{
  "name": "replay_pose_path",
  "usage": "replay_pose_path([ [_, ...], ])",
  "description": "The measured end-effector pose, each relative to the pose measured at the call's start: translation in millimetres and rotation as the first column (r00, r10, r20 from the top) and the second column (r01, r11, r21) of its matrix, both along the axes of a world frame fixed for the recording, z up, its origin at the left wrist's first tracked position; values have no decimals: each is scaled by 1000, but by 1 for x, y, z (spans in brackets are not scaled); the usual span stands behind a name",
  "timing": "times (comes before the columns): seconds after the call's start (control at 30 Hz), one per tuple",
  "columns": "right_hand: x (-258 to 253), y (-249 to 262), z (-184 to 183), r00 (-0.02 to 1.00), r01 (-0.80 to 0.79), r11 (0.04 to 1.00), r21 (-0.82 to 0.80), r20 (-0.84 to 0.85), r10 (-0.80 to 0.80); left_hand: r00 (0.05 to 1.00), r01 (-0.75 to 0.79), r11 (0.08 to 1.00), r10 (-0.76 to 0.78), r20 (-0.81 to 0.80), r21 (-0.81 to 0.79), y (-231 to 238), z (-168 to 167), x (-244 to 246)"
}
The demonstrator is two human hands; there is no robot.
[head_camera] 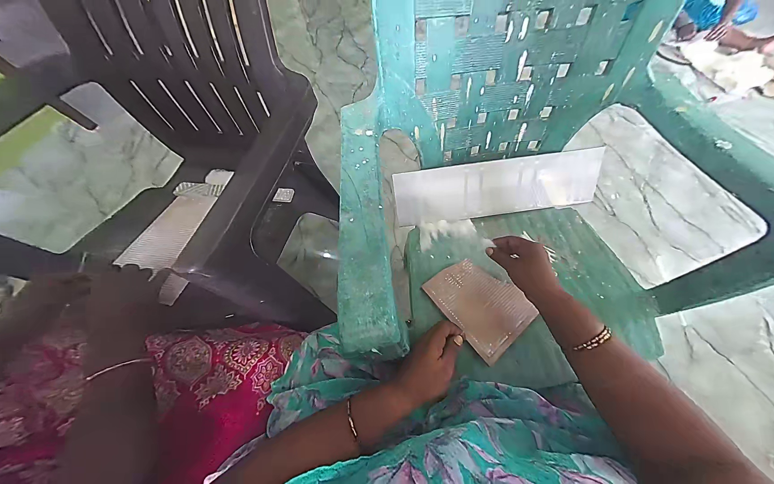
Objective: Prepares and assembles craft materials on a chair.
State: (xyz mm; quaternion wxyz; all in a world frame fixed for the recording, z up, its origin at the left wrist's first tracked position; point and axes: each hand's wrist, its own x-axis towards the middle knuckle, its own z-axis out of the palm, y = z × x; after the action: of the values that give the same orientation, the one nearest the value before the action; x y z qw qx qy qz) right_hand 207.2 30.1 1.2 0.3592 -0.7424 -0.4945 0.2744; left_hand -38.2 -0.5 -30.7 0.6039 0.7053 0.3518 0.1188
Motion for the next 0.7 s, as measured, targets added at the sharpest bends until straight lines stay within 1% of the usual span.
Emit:
replay_pose_path([
  [0.03, 0, -11, 4, 992, 38, 999, 7, -118, -36, 999, -37, 999, 37, 36, -15, -2, -1, 0],
  [0.1, -1, -32, 14, 929, 86, 996, 28, -364, -70, 988, -117, 991, 123, 93, -67, -5, 3, 2],
  [0.17, -7, -54, 21, 816, 105, 993, 57, -576, -53, 968, -200, 975, 211, 133, -92, -8, 14, 6],
  [0.2, -12, -66, 22, 755, 98, 992, 82, -656, -20, 955, -239, 966, 253, 157, -102, -9, 20, 9],
  [0.27, -22, -86, 23, 644, 69, 990, 122, -763, 49, 919, -295, 947, 318, 232, -129, -12, 29, 16],
  [0.3, -28, -94, 23, 610, 57, 990, 130, -790, 69, 906, -303, 942, 331, 263, -142, -13, 32, 19],
  [0.33, -34, -100, 21, 596, 42, 990, 136, -799, 85, 895, -305, 939, 340, 289, -162, -15, 36, 22],
  [0.47, -46, -116, 12, 610, -19, 983, 185, -777, 158, 875, -274, 928, 350, 335, -254, -29, 54, 33],
  [0.57, -44, -123, 14, 625, -43, 980, 194, -760, 177, 861, -268, 921, 361, 358, -284, -35, 57, 33],
  [0.63, -40, -125, 17, 628, -45, 976, 213, -754, 194, 852, -275, 914, 376, 365, -299, -35, 59, 31],
  [0.7, -38, -127, 17, 602, -4, 965, 261, -770, 211, 847, -296, 908, 393, 359, -295, -35, 63, 30],
])
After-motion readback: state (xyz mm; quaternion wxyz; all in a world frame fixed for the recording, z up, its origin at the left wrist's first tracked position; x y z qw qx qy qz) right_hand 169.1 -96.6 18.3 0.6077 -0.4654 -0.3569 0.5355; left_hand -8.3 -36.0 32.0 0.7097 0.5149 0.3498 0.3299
